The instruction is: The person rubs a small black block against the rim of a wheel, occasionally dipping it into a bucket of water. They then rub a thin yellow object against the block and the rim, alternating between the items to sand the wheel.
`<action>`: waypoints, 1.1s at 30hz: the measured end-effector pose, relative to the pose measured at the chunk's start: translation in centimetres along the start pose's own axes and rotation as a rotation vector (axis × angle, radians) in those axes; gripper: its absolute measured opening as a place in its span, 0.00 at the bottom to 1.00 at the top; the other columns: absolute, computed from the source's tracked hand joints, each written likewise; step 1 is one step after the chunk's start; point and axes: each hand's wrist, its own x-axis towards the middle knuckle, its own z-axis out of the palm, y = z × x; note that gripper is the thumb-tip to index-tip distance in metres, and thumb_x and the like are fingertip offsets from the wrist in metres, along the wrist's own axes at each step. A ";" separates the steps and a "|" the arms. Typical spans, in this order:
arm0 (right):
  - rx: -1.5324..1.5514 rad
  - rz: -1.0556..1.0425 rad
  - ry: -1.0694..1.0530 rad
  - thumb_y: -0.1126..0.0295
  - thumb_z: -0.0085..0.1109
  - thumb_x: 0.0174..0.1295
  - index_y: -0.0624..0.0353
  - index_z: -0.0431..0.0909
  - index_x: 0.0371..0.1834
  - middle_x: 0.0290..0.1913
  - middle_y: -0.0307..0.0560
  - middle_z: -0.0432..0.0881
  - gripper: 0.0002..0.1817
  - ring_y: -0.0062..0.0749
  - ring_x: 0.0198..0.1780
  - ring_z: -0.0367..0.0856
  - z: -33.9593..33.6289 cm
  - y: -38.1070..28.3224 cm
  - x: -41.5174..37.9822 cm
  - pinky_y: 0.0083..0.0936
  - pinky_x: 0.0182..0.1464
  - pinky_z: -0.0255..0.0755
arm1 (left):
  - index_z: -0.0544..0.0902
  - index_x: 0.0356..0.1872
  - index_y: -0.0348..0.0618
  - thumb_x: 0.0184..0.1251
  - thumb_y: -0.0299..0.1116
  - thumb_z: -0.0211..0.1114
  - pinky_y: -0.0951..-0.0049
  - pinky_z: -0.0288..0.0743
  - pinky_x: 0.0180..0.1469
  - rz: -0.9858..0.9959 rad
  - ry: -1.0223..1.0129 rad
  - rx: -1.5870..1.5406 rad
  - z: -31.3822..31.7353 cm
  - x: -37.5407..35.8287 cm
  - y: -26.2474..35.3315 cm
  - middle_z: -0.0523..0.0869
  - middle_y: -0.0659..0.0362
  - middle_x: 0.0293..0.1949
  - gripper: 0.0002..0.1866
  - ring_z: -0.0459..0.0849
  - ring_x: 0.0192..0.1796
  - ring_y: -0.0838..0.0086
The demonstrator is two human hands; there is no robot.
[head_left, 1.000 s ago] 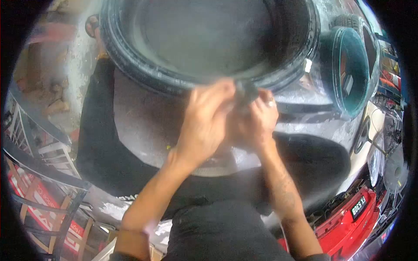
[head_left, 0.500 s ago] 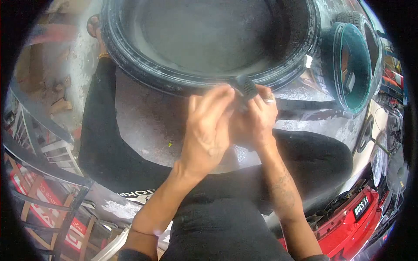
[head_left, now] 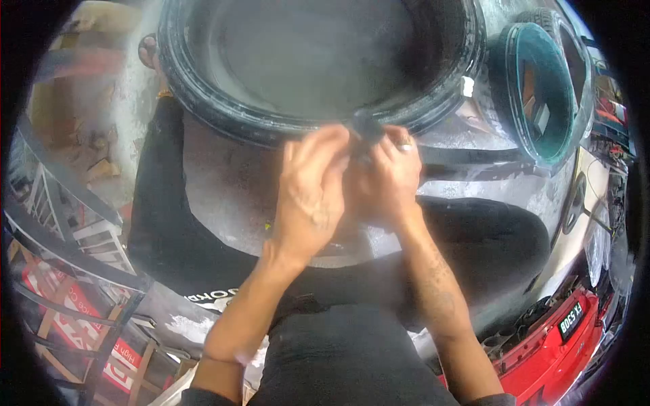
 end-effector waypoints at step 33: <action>0.034 0.033 0.056 0.65 0.71 0.63 0.64 0.86 0.60 0.64 0.50 0.90 0.23 0.50 0.64 0.83 -0.6 0.1 -0.2 0.45 0.66 0.75 | 0.90 0.53 0.32 0.81 0.33 0.69 0.68 0.84 0.44 -0.109 -0.067 -0.027 1.9 3.2 -2.7 0.89 0.58 0.35 0.13 0.88 0.37 0.73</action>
